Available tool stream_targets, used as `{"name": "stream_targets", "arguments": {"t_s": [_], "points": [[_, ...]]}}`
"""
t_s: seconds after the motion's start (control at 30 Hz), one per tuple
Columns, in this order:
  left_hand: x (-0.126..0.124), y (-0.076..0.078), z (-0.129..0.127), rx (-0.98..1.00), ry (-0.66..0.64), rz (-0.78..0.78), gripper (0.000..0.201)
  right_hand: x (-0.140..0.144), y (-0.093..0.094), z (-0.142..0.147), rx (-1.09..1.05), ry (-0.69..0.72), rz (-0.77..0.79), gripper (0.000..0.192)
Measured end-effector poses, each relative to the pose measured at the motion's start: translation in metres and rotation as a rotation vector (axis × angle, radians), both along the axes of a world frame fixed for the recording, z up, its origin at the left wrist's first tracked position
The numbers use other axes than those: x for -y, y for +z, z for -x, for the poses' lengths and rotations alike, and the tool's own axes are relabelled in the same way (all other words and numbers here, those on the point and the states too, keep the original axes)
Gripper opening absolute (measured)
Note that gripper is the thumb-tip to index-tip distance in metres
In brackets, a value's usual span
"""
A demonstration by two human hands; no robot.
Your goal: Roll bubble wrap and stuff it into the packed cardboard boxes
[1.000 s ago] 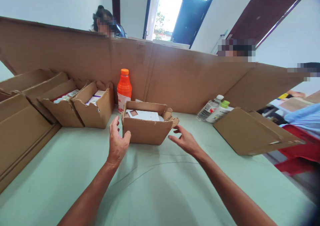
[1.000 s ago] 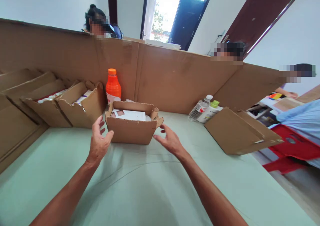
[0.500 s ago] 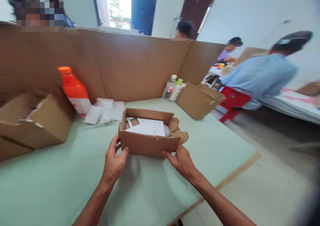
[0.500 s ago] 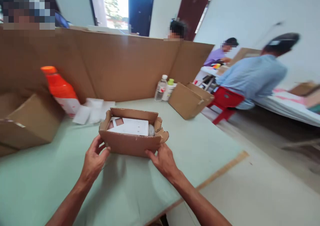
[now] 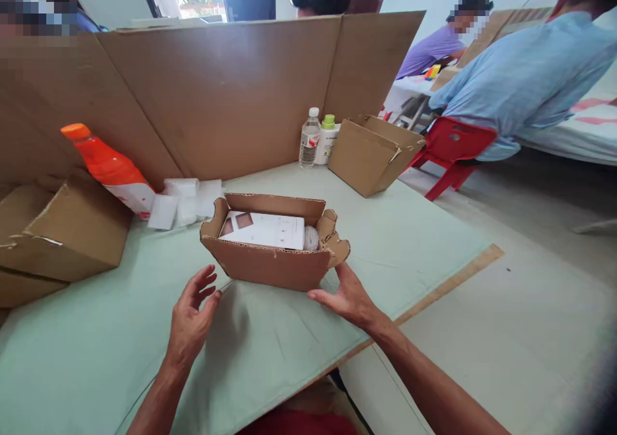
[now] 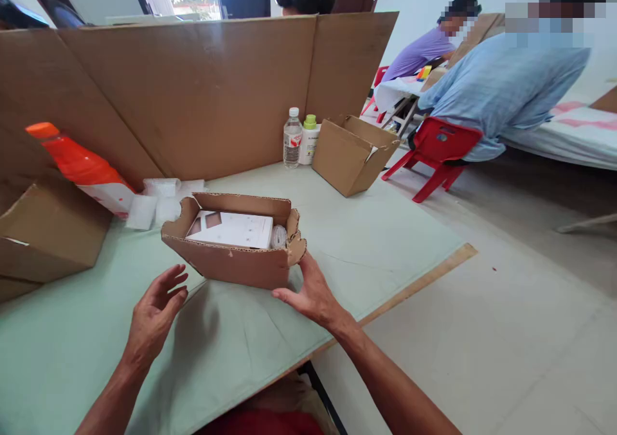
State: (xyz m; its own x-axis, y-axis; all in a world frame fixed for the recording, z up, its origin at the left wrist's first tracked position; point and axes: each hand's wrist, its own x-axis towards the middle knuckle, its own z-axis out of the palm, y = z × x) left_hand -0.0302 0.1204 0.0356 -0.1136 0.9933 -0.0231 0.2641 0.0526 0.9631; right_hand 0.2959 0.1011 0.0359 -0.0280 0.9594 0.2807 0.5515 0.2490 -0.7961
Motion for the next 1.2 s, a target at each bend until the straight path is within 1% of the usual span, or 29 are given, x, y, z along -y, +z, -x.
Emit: {"name": "stream_targets", "arguments": {"t_s": [0.1, 0.17, 0.27, 0.47, 0.57, 0.67, 0.73, 0.8, 0.87, 0.9, 1.0, 1.03, 1.07, 1.1, 1.13, 1.17, 1.2], "points": [[0.002, -0.003, -0.009, 0.025, 0.014, 0.007, 0.059, -0.011, -0.001, -0.005, -0.075, 0.084, -0.024, 0.101], [0.002, -0.004, -0.015, 0.035, 0.029, 0.006, 0.061, -0.017, -0.003, -0.008, -0.118, 0.138, -0.043, 0.108], [0.001, -0.002, -0.024, 0.033, 0.060, -0.004, 0.060, -0.022, -0.009, -0.010, -0.150, 0.177, -0.059, 0.110], [0.001, 0.001, -0.035, 0.051, 0.118, -0.020, 0.061, -0.021, -0.021, -0.009, -0.153, 0.123, -0.106, 0.105], [0.000, 0.001, -0.038, 0.082, 0.120, -0.009, 0.064, -0.026, -0.023, -0.015, -0.128, 0.144, -0.124, 0.115], [-0.002, 0.001, -0.039, 0.099, 0.125, -0.001, 0.065, -0.034, -0.020, -0.020, -0.135, 0.224, -0.126, 0.125], [-0.005, 0.001, -0.039, 0.100, 0.138, 0.003, 0.065, -0.038, -0.016, -0.021, -0.152, 0.283, -0.127, 0.122], [-0.005, 0.001, -0.039, 0.093, 0.150, 0.004, 0.064, -0.039, -0.013, -0.022, -0.169, 0.303, -0.115, 0.115], [0.003, -0.001, -0.041, 0.068, 0.139, 0.005, 0.060, -0.040, -0.010, -0.025, -0.187, 0.251, -0.095, 0.103], [0.010, -0.003, -0.045, 0.044, 0.128, 0.002, 0.058, -0.041, -0.009, -0.027, -0.193, 0.210, -0.077, 0.095], [0.048, -0.017, -0.067, -0.057, 0.029, -0.045, 0.054, -0.048, -0.009, -0.038, -0.218, 0.058, -0.017, 0.072], [0.063, -0.022, -0.077, -0.086, -0.050, -0.083, 0.054, -0.051, -0.010, -0.043, -0.232, -0.006, -0.009, 0.069], [0.076, -0.027, -0.087, -0.104, -0.139, -0.153, 0.054, -0.054, -0.010, -0.047, -0.251, -0.082, -0.013, 0.068], [0.088, -0.030, -0.096, -0.109, -0.265, -0.243, 0.053, -0.057, -0.009, -0.051, -0.269, -0.163, -0.022, 0.069], [0.095, -0.032, -0.103, -0.102, -0.411, -0.335, 0.052, -0.058, -0.009, -0.055, -0.281, -0.236, -0.029, 0.070], [0.099, -0.032, -0.107, -0.093, -0.523, -0.415, 0.049, -0.057, -0.009, -0.059, -0.285, -0.291, -0.028, 0.070], [0.097, -0.030, -0.107, -0.095, -0.578, -0.455, 0.044, -0.053, -0.009, -0.062, -0.279, -0.324, -0.020, 0.069]]}}
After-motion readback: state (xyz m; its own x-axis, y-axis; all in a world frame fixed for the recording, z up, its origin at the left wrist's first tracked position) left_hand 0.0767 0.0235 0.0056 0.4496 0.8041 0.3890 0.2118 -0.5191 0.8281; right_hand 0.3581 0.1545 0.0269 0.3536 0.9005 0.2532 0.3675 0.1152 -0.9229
